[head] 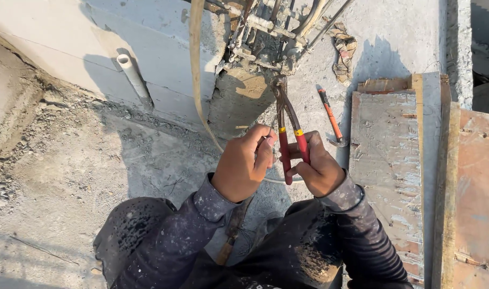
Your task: The person pulls a wire from a spool, cuts it with end-cutting pliers, and twists the wire around a rebar structure. They then use the pliers to tighten and secure the wire before cutting off the excess.
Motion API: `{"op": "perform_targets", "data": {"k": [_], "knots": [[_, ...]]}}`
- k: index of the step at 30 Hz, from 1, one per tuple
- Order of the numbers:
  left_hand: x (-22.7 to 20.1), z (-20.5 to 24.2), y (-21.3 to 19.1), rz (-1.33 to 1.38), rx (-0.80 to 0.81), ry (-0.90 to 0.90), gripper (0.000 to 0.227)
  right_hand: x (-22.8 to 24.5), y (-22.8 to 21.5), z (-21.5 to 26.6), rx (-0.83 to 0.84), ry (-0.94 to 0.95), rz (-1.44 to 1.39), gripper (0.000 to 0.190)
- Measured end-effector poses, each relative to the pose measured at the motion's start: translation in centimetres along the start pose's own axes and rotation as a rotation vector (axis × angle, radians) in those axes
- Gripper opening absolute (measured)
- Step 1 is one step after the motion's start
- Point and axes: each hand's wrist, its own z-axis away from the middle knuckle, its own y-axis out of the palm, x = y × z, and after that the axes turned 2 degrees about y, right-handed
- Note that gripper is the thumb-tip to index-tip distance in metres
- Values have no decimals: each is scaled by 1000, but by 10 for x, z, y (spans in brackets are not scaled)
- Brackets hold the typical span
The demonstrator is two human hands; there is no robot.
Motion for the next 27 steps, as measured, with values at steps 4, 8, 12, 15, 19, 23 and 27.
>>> {"op": "perform_targets", "data": {"k": [4,8,12,15,19,23,27], "knots": [[2,-1,0,-5,19,2,14,4,5,1,-14,-19,10,40],[4,-4,2,-13,31,11,14,11,10,0,-34,7,-48,41],[5,-3,3,-1,21,49,13,13,16,-2,-102,12,92,33],[7,-4,4,-12,23,36,12,12,19,-2,-179,-17,264,27],[16,-2,10,-55,-20,-12,21,20,24,-3,-262,83,183,20],[46,-15,8,282,-49,-59,49,26,37,-10,-245,164,-20,35],[75,-39,2,723,72,-304,68,20,34,-15,-121,190,-237,37]]}}
